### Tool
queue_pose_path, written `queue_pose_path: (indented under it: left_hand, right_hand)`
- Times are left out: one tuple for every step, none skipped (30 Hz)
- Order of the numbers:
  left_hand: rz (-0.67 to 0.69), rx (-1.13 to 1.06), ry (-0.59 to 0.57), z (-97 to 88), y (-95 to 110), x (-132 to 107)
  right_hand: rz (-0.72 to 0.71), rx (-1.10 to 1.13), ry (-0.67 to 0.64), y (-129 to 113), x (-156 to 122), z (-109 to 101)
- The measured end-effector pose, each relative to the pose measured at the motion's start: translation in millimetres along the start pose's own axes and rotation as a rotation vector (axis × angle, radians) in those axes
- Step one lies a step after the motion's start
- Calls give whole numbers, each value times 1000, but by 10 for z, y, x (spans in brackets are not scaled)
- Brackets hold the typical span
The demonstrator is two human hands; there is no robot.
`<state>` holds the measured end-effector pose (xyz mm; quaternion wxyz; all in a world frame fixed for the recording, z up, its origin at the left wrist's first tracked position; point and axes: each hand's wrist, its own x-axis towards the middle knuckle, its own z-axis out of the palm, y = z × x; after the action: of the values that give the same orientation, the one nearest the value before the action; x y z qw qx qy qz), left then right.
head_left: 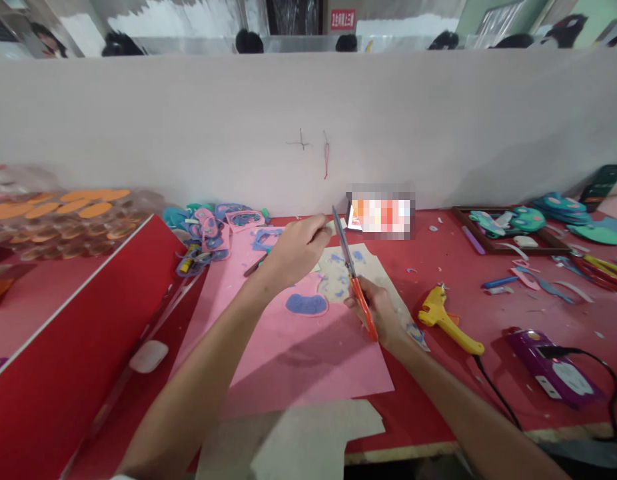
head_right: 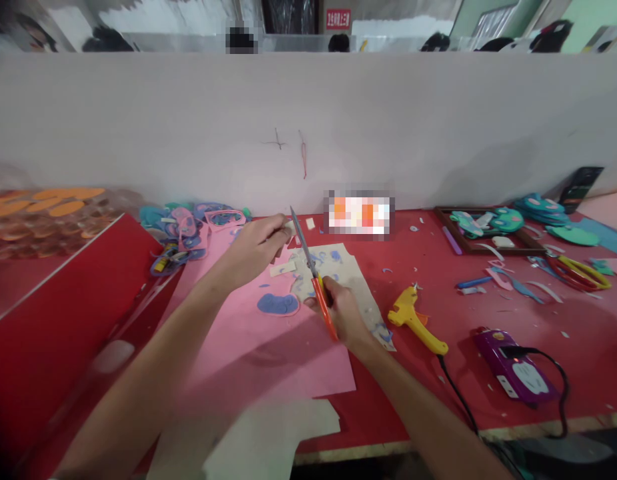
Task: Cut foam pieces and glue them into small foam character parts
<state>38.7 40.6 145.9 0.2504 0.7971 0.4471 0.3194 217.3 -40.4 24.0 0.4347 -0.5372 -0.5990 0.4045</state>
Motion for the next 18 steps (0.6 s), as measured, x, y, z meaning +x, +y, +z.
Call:
queue_pose_path:
  left_hand:
    - [1,-9,3,1,-1,-2]
    - [7,-17,6,3,-4,-4]
    - [17,-20,10,6,-9,-8]
    - [29,-19,16,10,-14,-11]
    - [42,-14,25,12,-20,-14]
    - [55,-5,38,14,-24,-17]
    - [67,4,54,15,-28,-18]
    - [79,13,73,14,-29,-17]
    - [87,19,95,12,-29,-16]
    - [92,22,112,8,-28,-14]
    - [97,22,129,5,-27,-11]
    - [102,20,141,1,-26,-7]
    - [105,17,149,-1,-28,-4]
    - [104,16,153,-3,-32,0]
    - [100,18,157,-4,-39,3]
    - [92,23,164,-3,-49,6]
    - [81,32,174,-2,-60,9]
    - [69,42,183,0,-73,11]
  right_hand:
    - [-8,6,4,-3,-2,-1]
    - [-21,12,4,-6,-3,1]
    - [-34,17,1,-10,-4,5]
    - [-46,27,-5,-13,-4,11]
    - [-60,43,-11,-14,-3,19]
    - [-75,61,-20,-14,-3,27]
    - [-93,77,-26,-12,-2,35]
    - [-111,89,-28,-9,-1,41]
    - [-127,96,-32,-6,0,46]
    - [-137,96,-38,-1,1,50]
    - [-136,92,-47,5,3,51]
    - [-130,92,-56,10,6,51]
    - [-125,95,-63,16,11,50]
    - [-121,97,-72,22,16,49]
    - [-117,94,-81,28,22,48]
    - [-118,88,-82,33,28,48]
    - [-121,79,-82,36,34,49]
    - [-121,69,-85,38,38,51]
